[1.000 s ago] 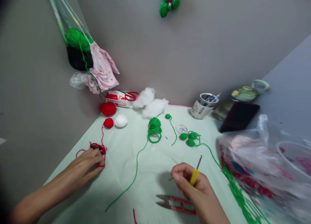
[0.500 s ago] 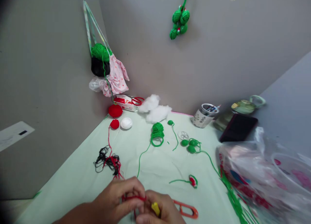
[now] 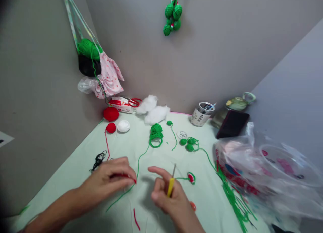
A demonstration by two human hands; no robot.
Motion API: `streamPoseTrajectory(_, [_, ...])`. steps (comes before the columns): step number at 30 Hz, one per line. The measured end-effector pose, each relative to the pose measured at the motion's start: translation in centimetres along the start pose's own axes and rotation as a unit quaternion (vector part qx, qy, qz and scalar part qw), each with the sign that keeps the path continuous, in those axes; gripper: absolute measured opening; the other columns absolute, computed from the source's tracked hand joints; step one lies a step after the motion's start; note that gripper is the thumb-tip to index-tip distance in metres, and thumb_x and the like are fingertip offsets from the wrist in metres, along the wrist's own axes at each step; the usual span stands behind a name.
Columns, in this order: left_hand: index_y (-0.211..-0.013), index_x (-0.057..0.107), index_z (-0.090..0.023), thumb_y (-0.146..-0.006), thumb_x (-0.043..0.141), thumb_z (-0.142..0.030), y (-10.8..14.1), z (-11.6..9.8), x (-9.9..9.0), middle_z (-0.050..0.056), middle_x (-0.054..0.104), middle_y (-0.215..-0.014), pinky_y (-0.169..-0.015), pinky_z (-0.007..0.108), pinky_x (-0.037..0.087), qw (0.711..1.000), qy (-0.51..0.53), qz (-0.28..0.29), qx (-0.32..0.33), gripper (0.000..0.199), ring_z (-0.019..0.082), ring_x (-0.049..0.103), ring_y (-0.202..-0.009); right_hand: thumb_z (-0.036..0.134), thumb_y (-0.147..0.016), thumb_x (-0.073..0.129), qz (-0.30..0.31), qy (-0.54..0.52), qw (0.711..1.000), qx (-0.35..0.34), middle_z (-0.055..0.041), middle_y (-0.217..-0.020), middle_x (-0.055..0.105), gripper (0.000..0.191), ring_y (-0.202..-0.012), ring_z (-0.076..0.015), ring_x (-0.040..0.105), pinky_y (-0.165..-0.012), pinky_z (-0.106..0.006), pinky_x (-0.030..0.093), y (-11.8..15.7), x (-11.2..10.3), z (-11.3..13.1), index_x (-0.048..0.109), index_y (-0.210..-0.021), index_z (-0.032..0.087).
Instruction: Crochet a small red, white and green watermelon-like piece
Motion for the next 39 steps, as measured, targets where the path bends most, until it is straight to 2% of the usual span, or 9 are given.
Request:
streamPoseTrajectory(2, [-0.087,0.084,-0.025,-0.091,0.067,-0.025,-0.5,-0.4,1.7,0.002,0.067,-0.085,-0.070,0.029,0.047,0.998,0.003,0.057,0.029,0.017,0.016,0.060,-0.075,0.062,-0.066,0.094,0.065,0.013,0.998,0.011,0.0068,-0.060,0.051,0.060,-0.051,-0.0061,0.035,-0.051,-0.022,0.024,0.1,1.1,-0.6,0.075,-0.102,0.018])
streamPoseTrajectory(4, [-0.085,0.083,-0.024,-0.091,0.066,-0.026,-1.2,-0.4,1.9,0.001,0.065,-0.080,-0.069,0.029,0.046,0.998,0.013,0.048,0.035,0.018,0.016,0.059,-0.074,0.068,-0.074,0.086,0.096,0.034,0.994,0.031,0.0053,-0.055,0.051,0.055,-0.050,-0.0062,0.035,-0.052,-0.023,0.022,0.3,1.5,-0.8,0.074,-0.085,0.016])
streamPoseTrajectory(6, [-0.085,0.081,-0.023,-0.093,0.065,-0.030,-1.7,-0.2,0.3,0.000,0.063,-0.077,-0.070,0.029,0.045,0.999,-0.004,-0.027,0.026,0.019,0.016,0.058,-0.072,0.071,-0.082,0.078,0.069,0.037,0.996,0.038,0.0055,-0.049,0.047,0.056,-0.047,-0.0058,0.031,-0.051,-0.024,0.019,0.4,1.0,-0.4,0.070,-0.076,0.015])
streamPoseTrajectory(10, [-0.085,0.077,-0.023,-0.092,0.068,-0.040,-1.5,1.0,-5.5,0.001,0.068,-0.083,-0.071,0.030,0.043,0.980,-0.066,-0.187,0.000,0.021,0.018,0.058,-0.077,0.068,-0.081,0.080,-0.040,-0.037,0.998,0.022,0.0096,-0.048,0.037,0.054,-0.046,-0.0049,0.020,-0.047,-0.023,0.014,0.7,-1.3,1.4,0.066,-0.076,0.016])
streamPoseTrajectory(13, [-0.087,0.076,-0.022,-0.088,0.074,-0.040,-0.7,1.9,-8.9,0.001,0.070,-0.085,-0.074,0.029,0.043,0.950,-0.066,-0.304,-0.036,0.018,0.019,0.057,-0.083,0.064,-0.080,0.084,-0.068,-0.089,0.994,0.019,0.0112,-0.050,0.034,0.051,-0.046,-0.0039,0.014,-0.045,-0.021,0.013,0.8,-2.5,2.2,0.065,-0.078,0.017])
streamPoseTrajectory(15, [-0.088,0.074,-0.021,-0.086,0.077,-0.035,-0.1,2.4,-10.2,0.000,0.067,-0.085,-0.072,0.027,0.042,0.930,-0.025,-0.363,-0.052,0.015,0.017,0.054,-0.081,0.061,-0.081,0.084,-0.068,-0.104,0.992,0.015,0.0114,-0.051,0.032,0.048,-0.047,-0.0036,0.013,-0.044,-0.021,0.012,0.7,-2.7,2.2,0.066,-0.079,0.016])
streamPoseTrajectory(22, [-0.083,0.066,-0.019,-0.081,0.076,-0.020,-0.2,2.2,-11.3,-0.008,0.043,-0.058,-0.052,0.023,0.025,0.898,0.172,-0.404,-0.014,0.010,0.009,0.032,-0.054,0.058,-0.083,0.084,-0.071,-0.112,0.991,0.007,0.0129,-0.051,0.026,0.045,-0.048,-0.0039,0.009,-0.044,-0.020,0.009,0.4,-3.1,1.7,0.066,-0.080,0.017])
streamPoseTrajectory(29, [-0.082,0.067,-0.019,-0.080,0.078,-0.022,-0.5,2.9,-11.5,-0.008,0.045,-0.057,-0.053,0.025,0.027,0.902,0.165,-0.399,-0.026,0.011,0.008,0.034,-0.053,0.056,-0.084,0.084,-0.086,-0.130,0.988,-0.011,0.0131,-0.051,0.025,0.044,-0.049,-0.0046,0.007,-0.044,-0.020,0.010,0.3,-4.0,2.2,0.064,-0.078,0.017])
streamPoseTrajectory(39, [-0.077,0.066,-0.020,-0.080,0.078,-0.015,-0.8,4.7,-13.0,-0.007,0.047,-0.057,-0.054,0.023,0.030,0.866,0.188,-0.461,-0.036,0.013,0.009,0.036,-0.055,0.051,-0.080,0.089,-0.136,-0.162,0.977,-0.030,0.0105,-0.056,0.033,0.041,-0.051,-0.0043,0.010,-0.044,-0.018,0.020,0.4,-5.6,2.6,0.065,-0.075,0.018])
Point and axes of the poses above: each hand's wrist, its own y-axis away from the middle knuckle, its own x-axis out of the palm, z = x × y, the point moved 1 cm from there along -y, towards the middle knuckle
